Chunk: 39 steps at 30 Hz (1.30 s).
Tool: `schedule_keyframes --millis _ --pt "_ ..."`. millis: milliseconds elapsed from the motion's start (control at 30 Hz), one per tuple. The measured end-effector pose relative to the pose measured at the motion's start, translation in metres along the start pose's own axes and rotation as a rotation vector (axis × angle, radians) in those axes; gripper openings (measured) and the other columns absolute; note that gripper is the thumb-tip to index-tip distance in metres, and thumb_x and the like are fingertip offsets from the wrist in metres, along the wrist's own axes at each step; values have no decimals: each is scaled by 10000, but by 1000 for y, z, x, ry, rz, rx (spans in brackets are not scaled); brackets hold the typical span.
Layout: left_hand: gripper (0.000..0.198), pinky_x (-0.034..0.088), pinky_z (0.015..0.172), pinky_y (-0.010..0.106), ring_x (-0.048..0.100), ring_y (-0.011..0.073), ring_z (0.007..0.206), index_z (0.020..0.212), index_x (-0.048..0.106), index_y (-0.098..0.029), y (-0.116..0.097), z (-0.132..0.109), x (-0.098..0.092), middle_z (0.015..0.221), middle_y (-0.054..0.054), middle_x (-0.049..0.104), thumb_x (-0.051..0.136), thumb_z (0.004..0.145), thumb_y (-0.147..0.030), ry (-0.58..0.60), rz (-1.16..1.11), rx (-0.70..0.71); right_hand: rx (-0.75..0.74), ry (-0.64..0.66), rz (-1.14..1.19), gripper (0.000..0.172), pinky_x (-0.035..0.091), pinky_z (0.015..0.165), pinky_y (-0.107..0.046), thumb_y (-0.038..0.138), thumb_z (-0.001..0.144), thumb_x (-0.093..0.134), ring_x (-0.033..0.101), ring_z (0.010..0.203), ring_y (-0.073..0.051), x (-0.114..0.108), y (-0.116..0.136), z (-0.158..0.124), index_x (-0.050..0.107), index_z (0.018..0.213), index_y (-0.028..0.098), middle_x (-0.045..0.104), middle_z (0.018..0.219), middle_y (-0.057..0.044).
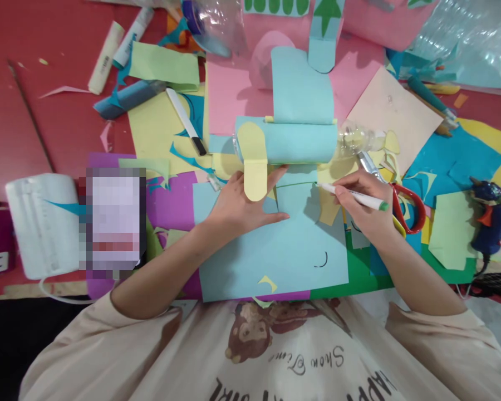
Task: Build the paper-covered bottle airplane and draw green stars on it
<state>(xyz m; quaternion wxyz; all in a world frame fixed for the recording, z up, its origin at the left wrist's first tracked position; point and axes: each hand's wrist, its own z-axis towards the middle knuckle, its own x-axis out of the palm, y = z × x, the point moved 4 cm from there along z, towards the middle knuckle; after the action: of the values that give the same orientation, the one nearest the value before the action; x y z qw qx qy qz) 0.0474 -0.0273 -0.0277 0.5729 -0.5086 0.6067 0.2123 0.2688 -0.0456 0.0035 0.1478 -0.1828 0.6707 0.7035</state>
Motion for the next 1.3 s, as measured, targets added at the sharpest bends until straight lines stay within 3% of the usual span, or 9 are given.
schedule_keyframes --millis 367,767,1300 --pt "873 318 1054 437 450 330 1217 1486 244 -295 -1 -1 -1 1284 88 543 610 766 -628 5 -18 4 -45 3 -75 115 378 464 -288 222 824 606 517 527 -132 2 -1 1 577 713 217 577 606 2" --pt "864 329 1040 429 474 320 1189 1485 248 -286 -1 0 0 1252 93 560 593 775 -637 -16 -13 25 -140 53 -115 135 347 459 -284 208 831 594 453 498 -115 5 2 -1 546 706 225 543 594 13" --pt "874 324 1042 432 477 319 1185 1479 267 -289 -1 -1 0 1237 92 563 611 759 -646 -37 -25 23 -232 217 -95 141 376 491 -247 207 845 586 464 539 -96 21 12 -15 522 719 206 526 623 17"
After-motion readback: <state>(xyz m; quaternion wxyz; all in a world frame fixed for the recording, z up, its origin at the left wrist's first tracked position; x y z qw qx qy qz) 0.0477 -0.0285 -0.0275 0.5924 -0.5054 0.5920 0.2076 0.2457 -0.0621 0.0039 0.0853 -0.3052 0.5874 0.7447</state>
